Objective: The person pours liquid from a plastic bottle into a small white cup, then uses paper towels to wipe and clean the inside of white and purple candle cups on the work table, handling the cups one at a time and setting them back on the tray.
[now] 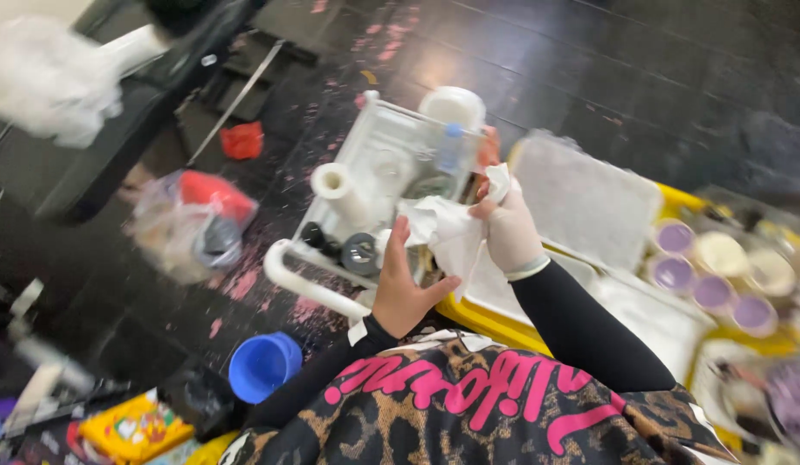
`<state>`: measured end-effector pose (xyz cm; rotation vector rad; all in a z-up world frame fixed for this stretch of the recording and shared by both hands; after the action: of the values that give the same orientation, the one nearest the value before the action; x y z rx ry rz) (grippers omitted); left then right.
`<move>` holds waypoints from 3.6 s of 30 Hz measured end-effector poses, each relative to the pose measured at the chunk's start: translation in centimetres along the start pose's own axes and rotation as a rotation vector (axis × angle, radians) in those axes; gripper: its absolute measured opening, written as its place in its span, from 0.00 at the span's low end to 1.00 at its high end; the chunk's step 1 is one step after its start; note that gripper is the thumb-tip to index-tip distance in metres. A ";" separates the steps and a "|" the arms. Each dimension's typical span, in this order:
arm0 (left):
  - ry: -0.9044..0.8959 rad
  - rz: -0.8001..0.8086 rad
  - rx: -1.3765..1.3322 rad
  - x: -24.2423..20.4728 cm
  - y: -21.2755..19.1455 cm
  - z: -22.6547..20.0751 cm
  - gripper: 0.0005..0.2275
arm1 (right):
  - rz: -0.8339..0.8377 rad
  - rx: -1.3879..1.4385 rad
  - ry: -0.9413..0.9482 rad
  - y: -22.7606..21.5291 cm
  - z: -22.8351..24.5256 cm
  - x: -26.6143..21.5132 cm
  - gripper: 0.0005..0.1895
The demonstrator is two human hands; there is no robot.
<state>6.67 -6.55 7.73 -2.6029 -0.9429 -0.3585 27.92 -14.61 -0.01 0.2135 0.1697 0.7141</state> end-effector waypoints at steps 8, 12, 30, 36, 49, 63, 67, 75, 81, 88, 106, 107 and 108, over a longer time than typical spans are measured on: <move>-0.152 0.270 -0.355 -0.1 11.5 -2.7 0.13 | -0.170 0.200 0.050 -8.1 7.6 -13.7 0.39; -0.265 0.233 -0.297 -1.3 14.9 0.1 0.09 | -0.164 0.223 0.035 -13.5 8.8 -18.1 0.35; -0.430 0.462 -0.626 -6.4 23.0 -7.0 0.16 | -0.038 0.155 0.380 -24.9 11.8 -28.6 0.22; -0.564 0.538 -0.746 -8.0 23.6 -7.3 0.24 | 0.127 0.069 0.305 -25.7 13.1 -29.2 0.24; -0.569 0.593 -0.596 -3.8 19.2 -0.4 0.10 | 0.208 -1.104 -0.328 -23.5 22.1 -28.5 0.16; 0.275 1.113 0.013 1.4 22.9 -17.0 0.09 | 0.500 -0.876 -0.391 -20.1 24.7 -29.9 0.24; 0.435 1.248 -0.037 -0.4 25.6 -20.5 0.07 | 0.304 -0.542 -0.142 -19.2 22.2 -26.8 0.49; -0.070 0.794 -0.691 3.3 25.8 -13.2 0.19 | -0.030 -0.523 0.219 -20.5 13.7 -23.7 0.15; -0.593 0.894 -1.230 -7.1 29.5 7.6 0.26 | -0.351 -0.034 0.141 -22.1 11.8 -24.4 0.17; -0.585 0.817 -0.808 -6.4 27.5 -5.3 0.28 | -0.209 -0.192 0.264 -22.5 7.5 -24.7 0.17; -0.259 0.617 -0.812 -3.1 24.7 -9.0 0.08 | -0.038 -0.275 -0.177 -22.8 11.6 -27.0 0.17; -0.187 0.596 -0.759 -3.0 24.5 -9.6 0.10 | -0.040 -0.408 -0.246 -22.1 12.3 -27.1 0.19; -0.116 0.575 -0.705 -2.9 24.4 -10.2 0.17 | -0.042 -0.543 -0.315 -21.4 13.0 -27.2 0.21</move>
<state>19.24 -29.85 10.26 -3.3939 -0.0341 -0.4389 24.08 -50.18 9.33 -0.1970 -0.3194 0.6520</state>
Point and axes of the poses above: each hand's wrist, its own x-axis towards the middle knuckle, its own y-axis out of the palm, z = x × y, the point moved 9 cm from there along x, towards the middle knuckle, and after that the axes turned 5 degrees about -x, right-handed, at the moved point
